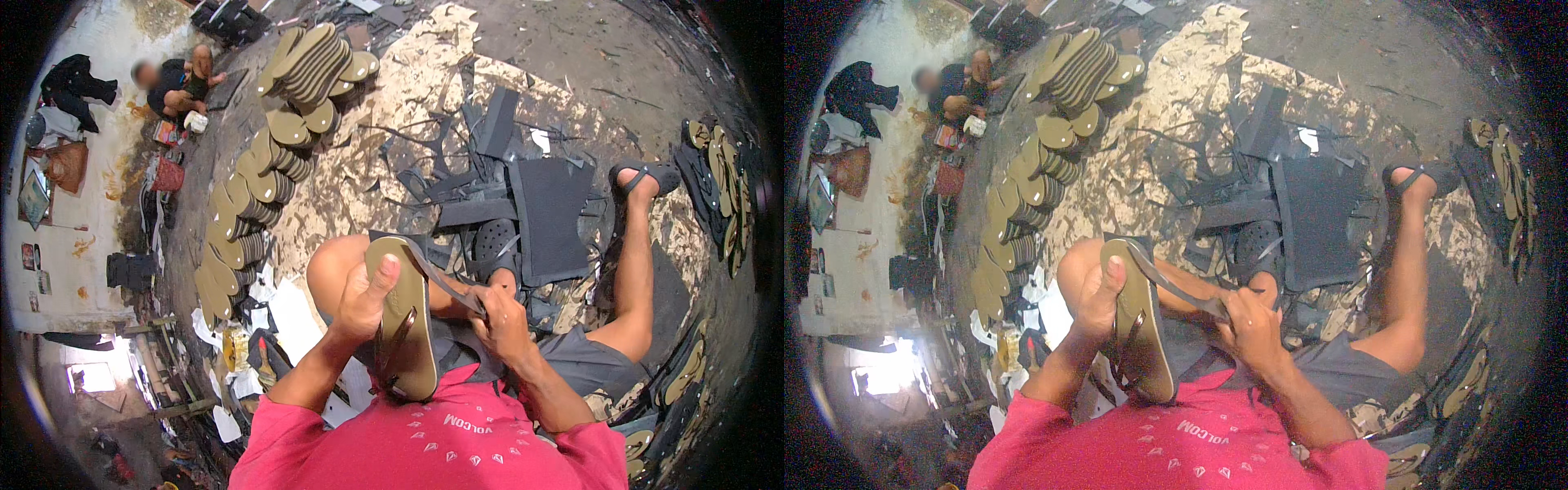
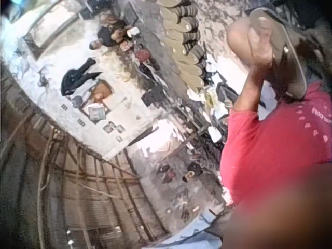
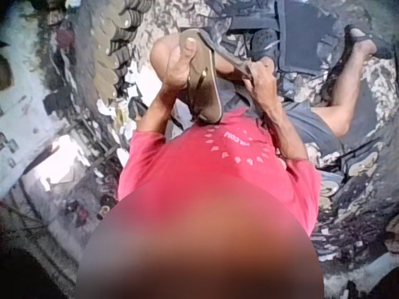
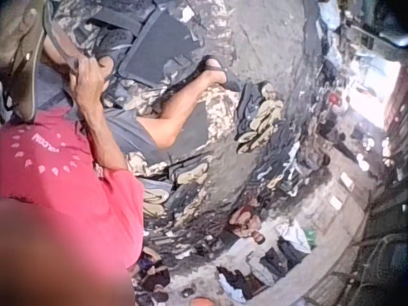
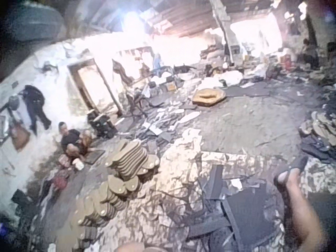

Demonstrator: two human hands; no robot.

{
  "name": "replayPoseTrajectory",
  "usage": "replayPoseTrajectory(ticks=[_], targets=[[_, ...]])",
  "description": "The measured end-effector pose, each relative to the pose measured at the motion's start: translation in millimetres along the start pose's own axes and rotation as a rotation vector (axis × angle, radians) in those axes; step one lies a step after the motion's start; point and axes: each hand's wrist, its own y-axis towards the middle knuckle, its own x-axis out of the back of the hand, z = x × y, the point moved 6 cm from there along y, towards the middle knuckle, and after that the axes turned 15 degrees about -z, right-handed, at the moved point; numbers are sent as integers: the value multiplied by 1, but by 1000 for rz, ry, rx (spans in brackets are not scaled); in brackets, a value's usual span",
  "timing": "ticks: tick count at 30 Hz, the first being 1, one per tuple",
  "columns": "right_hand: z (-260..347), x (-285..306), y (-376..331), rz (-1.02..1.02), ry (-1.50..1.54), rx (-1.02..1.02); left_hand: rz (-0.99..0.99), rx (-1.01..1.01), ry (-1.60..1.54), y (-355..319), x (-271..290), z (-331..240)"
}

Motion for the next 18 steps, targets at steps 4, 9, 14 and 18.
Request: replayPoseTrajectory(ticks=[4,9,14,18], targets=[[0,-4,20,55,-35,58,68,-81,37,-12,0,1],[27,7,61,248,-7,65,154,-103,-59,-21,7,-3],[55,19,92,452,2,92,216,-181,115,-20,14,0],[70,22,107,574,11,110,126,-119,30,-25,19,8]])
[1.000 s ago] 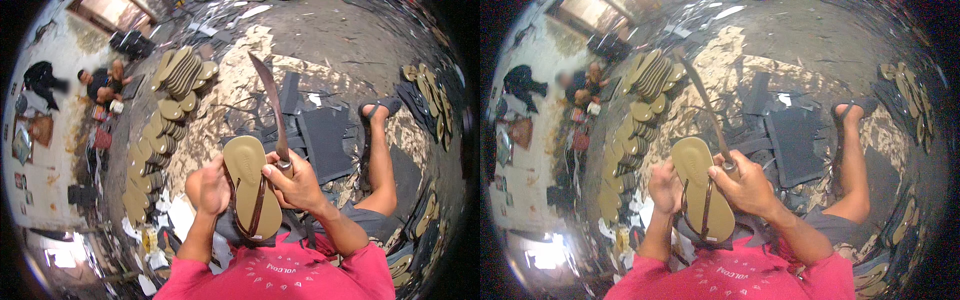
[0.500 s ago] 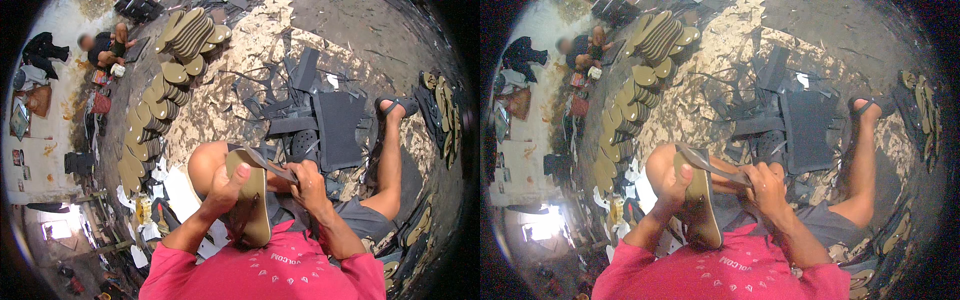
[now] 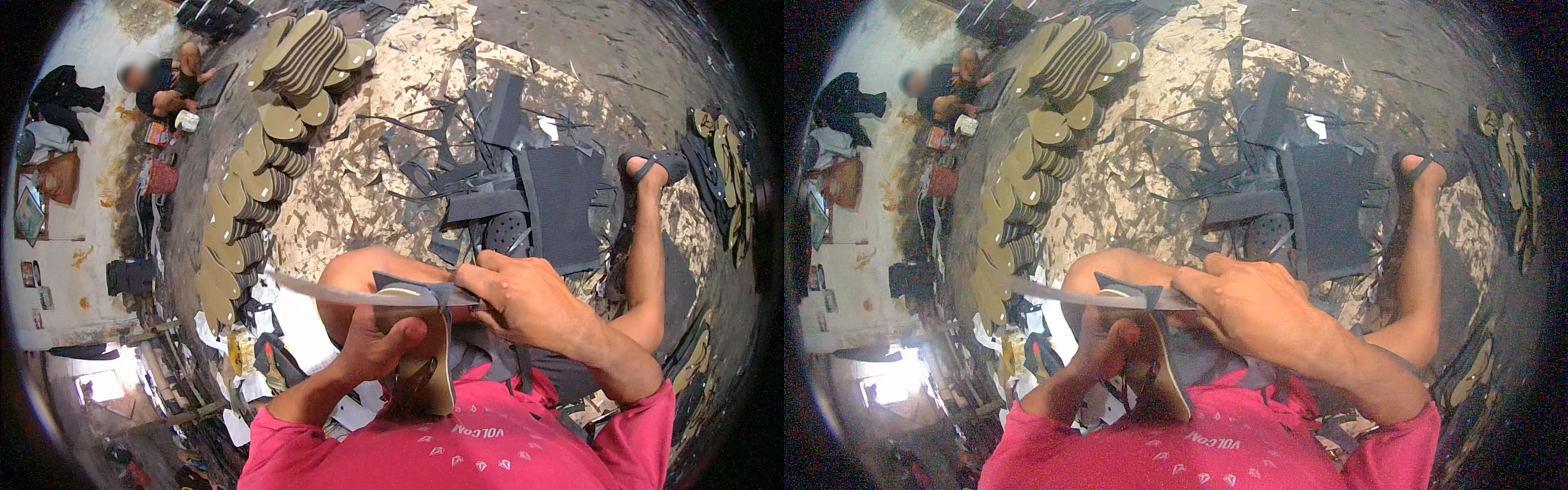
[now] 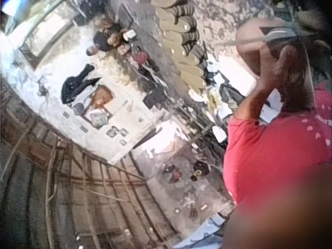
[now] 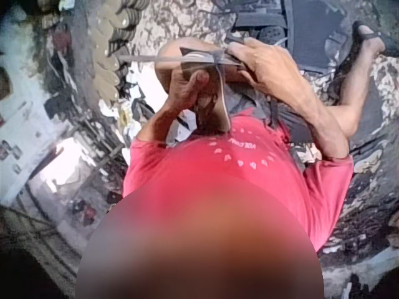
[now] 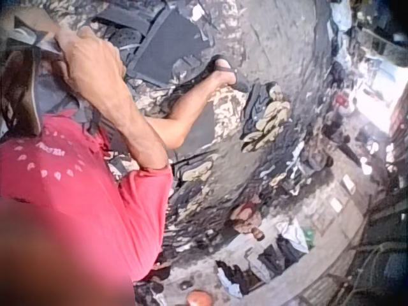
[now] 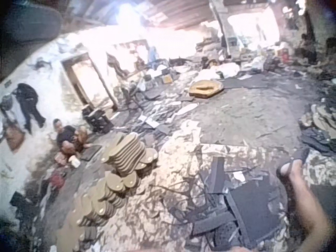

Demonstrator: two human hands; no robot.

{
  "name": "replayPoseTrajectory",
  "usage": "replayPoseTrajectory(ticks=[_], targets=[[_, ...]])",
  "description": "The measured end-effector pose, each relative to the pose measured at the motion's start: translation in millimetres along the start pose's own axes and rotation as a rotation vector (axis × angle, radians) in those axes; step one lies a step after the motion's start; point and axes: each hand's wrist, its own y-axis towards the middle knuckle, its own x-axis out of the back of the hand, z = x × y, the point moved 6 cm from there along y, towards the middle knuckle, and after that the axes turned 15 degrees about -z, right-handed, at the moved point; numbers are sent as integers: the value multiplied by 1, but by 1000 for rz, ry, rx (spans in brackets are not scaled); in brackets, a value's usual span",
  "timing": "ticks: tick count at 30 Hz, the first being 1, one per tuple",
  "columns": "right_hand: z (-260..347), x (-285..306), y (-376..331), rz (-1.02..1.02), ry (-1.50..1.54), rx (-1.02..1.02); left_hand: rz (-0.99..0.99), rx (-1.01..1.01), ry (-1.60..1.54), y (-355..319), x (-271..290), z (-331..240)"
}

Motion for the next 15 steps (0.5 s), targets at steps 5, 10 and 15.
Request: replayPoseTrajectory(ticks=[5,10,15], targets=[[10,5,14,104,41,57,76,126,-84,-6,-5,6],[9,23,10,180,82,131,270,126,28,-8,-9,1],[0,28,-1,320,-1,-6,319,163,66,-11,-26,-2]])
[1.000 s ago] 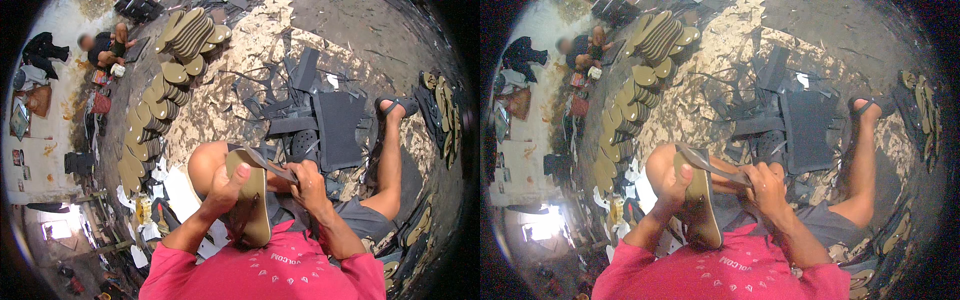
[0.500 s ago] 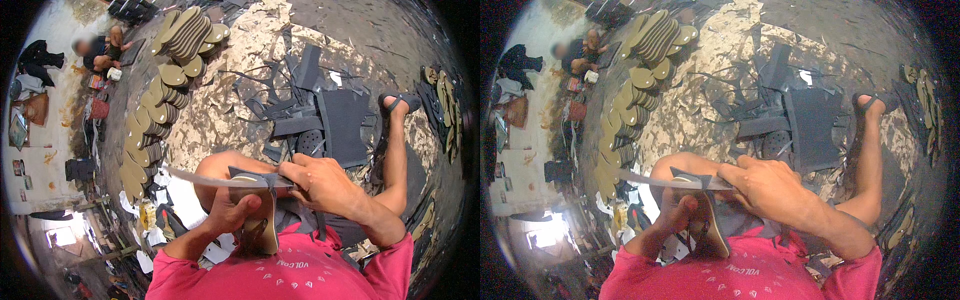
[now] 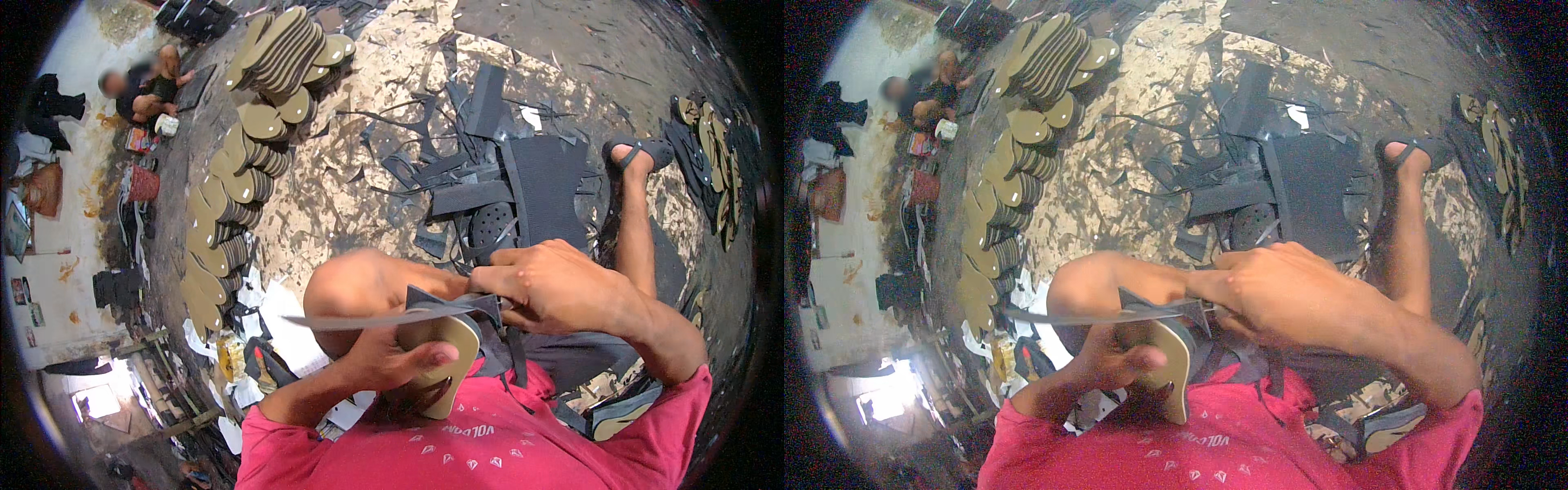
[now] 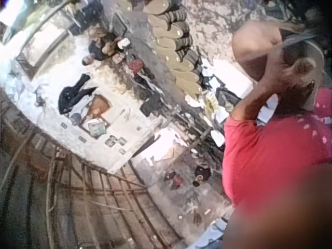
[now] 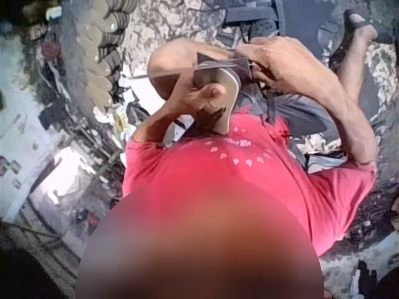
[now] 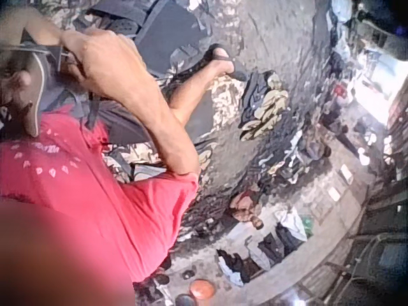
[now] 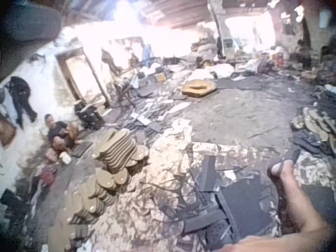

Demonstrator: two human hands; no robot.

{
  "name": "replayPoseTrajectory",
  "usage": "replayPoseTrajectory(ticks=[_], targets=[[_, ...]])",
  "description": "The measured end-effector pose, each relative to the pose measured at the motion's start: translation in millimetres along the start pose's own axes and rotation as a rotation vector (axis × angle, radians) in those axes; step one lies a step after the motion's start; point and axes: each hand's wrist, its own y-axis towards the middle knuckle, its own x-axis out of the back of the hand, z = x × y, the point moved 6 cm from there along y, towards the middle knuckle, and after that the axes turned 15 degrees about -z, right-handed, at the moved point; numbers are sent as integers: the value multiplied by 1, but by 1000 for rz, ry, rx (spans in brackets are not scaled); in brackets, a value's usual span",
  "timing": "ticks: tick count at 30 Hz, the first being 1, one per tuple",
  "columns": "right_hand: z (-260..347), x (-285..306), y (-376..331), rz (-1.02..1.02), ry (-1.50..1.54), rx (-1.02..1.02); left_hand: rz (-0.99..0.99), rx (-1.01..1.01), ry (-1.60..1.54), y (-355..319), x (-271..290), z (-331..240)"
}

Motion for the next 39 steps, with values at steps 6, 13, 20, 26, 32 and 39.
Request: replayPoseTrajectory(ticks=[6,13,20,26,32,39], targets=[[17,6,13,76,63,181,91,101,114,0,-18,-19],[-3,23,-22,93,222,50,288,160,124,16,-24,8],[-40,34,-82,-730,352,-10,268,-418,-781,-10,43,-67],[-37,-41,-52,-898,143,-90,-631,-513,-584,62,1,-9],[-46,-82,-63,-1017,204,-70,-782,-429,-527,85,0,11],[-62,-117,-66,-803,127,-233,-797,-363,-615,64,9,52]])
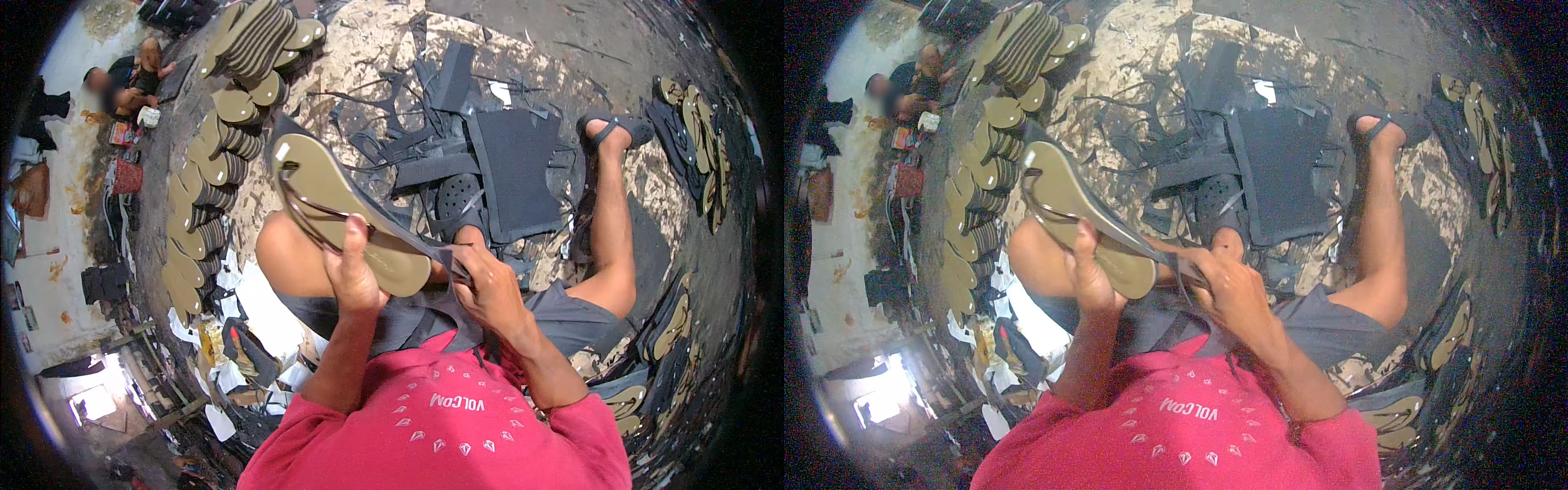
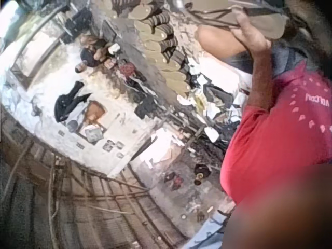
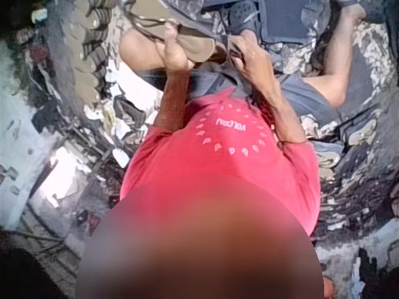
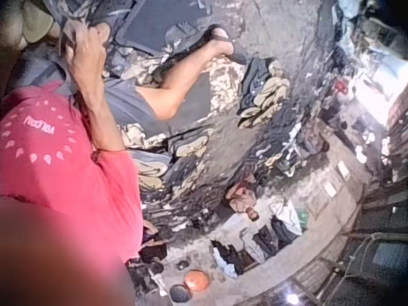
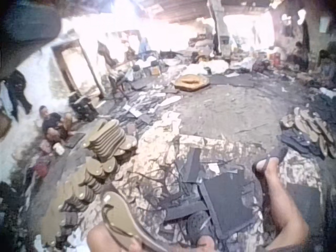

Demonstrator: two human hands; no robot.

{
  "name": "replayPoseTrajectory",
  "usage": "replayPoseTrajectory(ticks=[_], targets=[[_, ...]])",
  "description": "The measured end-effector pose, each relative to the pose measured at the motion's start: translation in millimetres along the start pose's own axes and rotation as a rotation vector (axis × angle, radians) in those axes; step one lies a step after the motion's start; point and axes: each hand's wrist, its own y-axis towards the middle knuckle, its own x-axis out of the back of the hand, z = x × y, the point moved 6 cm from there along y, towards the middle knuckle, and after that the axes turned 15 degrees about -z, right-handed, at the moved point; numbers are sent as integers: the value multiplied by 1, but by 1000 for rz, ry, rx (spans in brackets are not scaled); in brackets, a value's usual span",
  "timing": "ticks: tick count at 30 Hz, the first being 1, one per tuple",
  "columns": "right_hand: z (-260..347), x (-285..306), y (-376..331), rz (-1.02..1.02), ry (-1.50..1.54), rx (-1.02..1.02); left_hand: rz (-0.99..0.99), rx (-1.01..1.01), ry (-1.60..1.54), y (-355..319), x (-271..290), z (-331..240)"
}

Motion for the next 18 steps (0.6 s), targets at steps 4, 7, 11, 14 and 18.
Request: replayPoseTrajectory(ticks=[4,7,11,14,18], targets=[[6,-16,9,149,48,-14,16,0,-8,8,21,3],[15,-23,19,201,49,-1,46,-44,-1,13,26,0],[28,-27,33,176,163,74,14,-2,-10,16,28,0],[25,-37,37,336,35,9,5,26,47,14,29,-2],[29,-44,51,329,36,62,-10,-10,104,10,30,-5]])
